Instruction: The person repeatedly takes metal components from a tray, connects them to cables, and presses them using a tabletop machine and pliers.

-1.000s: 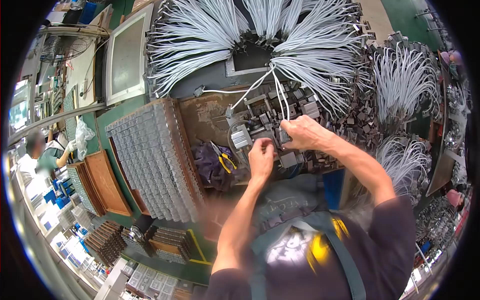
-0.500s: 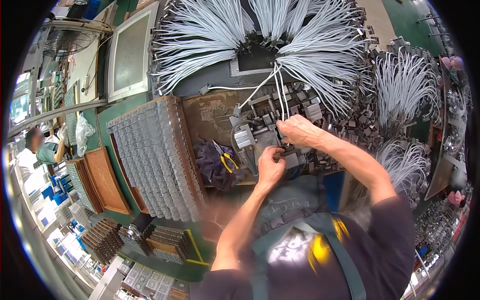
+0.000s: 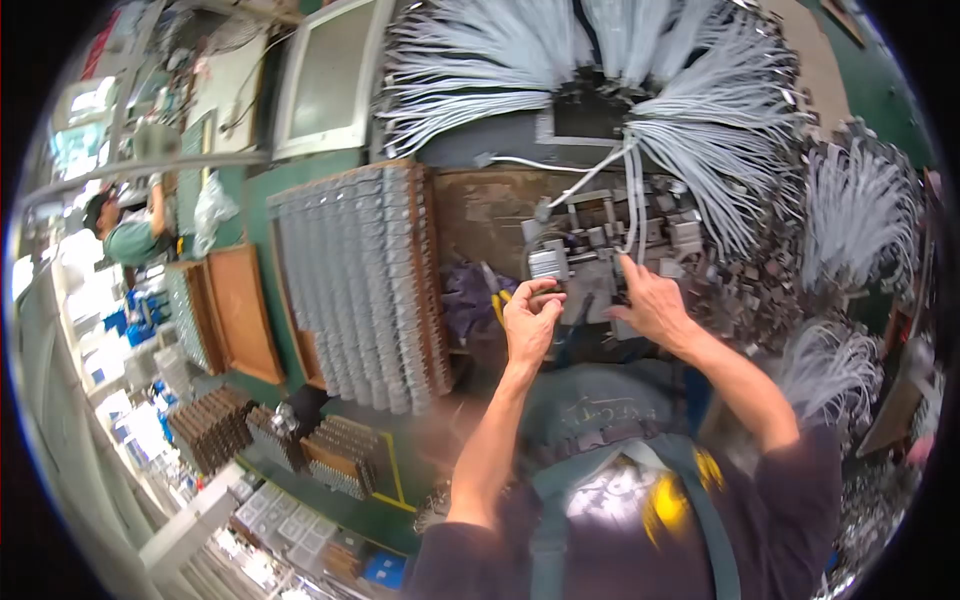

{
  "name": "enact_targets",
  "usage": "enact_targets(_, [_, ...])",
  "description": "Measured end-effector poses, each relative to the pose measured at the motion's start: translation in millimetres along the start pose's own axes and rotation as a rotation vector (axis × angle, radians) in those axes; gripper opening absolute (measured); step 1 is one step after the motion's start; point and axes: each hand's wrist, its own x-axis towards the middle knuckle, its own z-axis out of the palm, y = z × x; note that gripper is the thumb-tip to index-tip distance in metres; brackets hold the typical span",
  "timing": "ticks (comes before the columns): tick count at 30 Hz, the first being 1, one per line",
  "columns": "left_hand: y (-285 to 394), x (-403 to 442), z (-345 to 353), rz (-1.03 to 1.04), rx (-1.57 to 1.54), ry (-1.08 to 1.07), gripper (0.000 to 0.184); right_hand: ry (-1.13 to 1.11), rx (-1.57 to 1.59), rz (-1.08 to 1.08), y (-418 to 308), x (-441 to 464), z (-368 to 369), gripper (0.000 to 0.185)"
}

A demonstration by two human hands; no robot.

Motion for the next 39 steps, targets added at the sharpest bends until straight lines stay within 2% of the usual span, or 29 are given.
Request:
enact_targets(3, [18,0,-50,0.016,0.042,0.103,0.029,0.275,0.112,-0.034,26,-5,47,0.063])
enact_targets(5, [41,-5,-89,0.164,0.015,0.273,0.030,0.255,0.189,0.107,13,-15,20,0.053])
enact_targets(6, [44,-3,-126,0.244,0.068,0.335,0.025,0.251,0.271,0.136,7,-22,-2,0.054])
enact_targets(8, [67,-2,-203,0.465,0.155,0.595,0.018,0.203,0.502,0.256,12,-31,-36,0.056])
enact_targets(9, [79,-2,-243,0.476,0.226,0.767,0.018,0.154,0.653,0.353,24,-37,-45,0.056])
enact_targets(10, [79,4,-298,0.523,0.350,0.918,0.018,0.070,0.645,0.380,42,-39,-52,0.055])
enact_targets(11, [83,6,-347,0.506,0.310,1.004,0.019,-0.012,0.633,0.407,53,-39,-60,0.055])
enact_targets(12, [75,12,-399,0.465,0.306,1.046,0.023,-0.026,0.414,0.363,49,-38,-72,0.039])
enact_targets(13, [63,16,-453,0.402,0.361,1.039,0.030,-0.023,0.410,0.362,50,-39,-72,0.039])
enact_targets(14, [65,17,-478,0.288,0.203,0.989,0.036,0.046,0.198,0.143,56,-42,-69,0.030])
enact_targets(15, [72,17,-484,0.172,0.049,0.932,0.043,0.110,-0.014,-0.073,61,-45,-67,0.023])
enact_targets(16, [75,19,-487,0.171,0.045,0.930,0.043,0.144,-0.104,-0.076,63,-45,-60,0.020])
enact_targets(17, [76,20,-494,0.045,-0.056,0.854,0.053,0.172,-0.350,-0.110,66,-43,-64,0.022])
enact_targets(18, [75,22,-500,-0.079,-0.150,0.772,0.062,0.156,-0.352,-0.098,70,-43,-66,0.023])
enact_targets(20, [69,28,-510,-0.092,-0.132,0.694,0.068,0.139,-0.360,-0.076,67,-42,-74,0.024])
enact_targets(21, [63,33,-514,-0.101,-0.112,0.617,0.074,0.035,-0.211,-0.036,61,-42,-83,0.024])
enact_targets(22, [58,36,-518,-0.137,-0.124,0.624,0.074,-0.065,-0.059,0.009,54,-41,-90,0.025])
enact_targets(23, [57,39,-515,-0.119,-0.103,0.640,0.069,-0.061,-0.065,0.026,51,-37,-94,0.025])
enact_targets(25, [48,44,-530,-0.127,-0.116,0.610,0.066,-0.198,0.091,-0.188,45,-26,-107,0.022])
enact_targets(27, [44,42,-529,-0.095,-0.065,0.690,0.072,-0.276,0.181,-0.259,28,-18,-119,0.017])
enact_targets(29, [43,39,-529,-0.071,0.019,0.748,0.063,-0.426,0.159,-0.193,24,-5,-126,0.015])
enact_targets(31, [40,36,-535,0.026,0.053,0.816,0.052,-0.532,0.271,-0.030,27,7,-128,0.020])
enact_targets(33, [57,27,-529,0.034,0.077,0.821,0.044,-0.609,0.277,-0.060,42,20,-119,0.025])
enact_targets(35, [79,27,-489,0.254,0.011,0.760,0.044,-0.777,0.255,-0.035,53,34,-105,0.033])
enact_targets(36, [103,25,-423,0.324,0.040,0.732,0.046,-0.812,0.205,-0.060,52,41,-101,0.035])
enact_targets(37, [105,37,-396,0.382,0.220,0.706,0.052,-0.814,0.191,-0.042,47,46,-100,0.034])
enact_targets(38, [117,36,-322,0.440,0.275,0.620,0.054,-0.790,0.101,-0.083,51,49,-92,0.034])
enact_targets(39, [119,39,-255,0.499,0.323,0.443,0.050,-0.766,0.011,-0.123,56,50,-82,0.034])
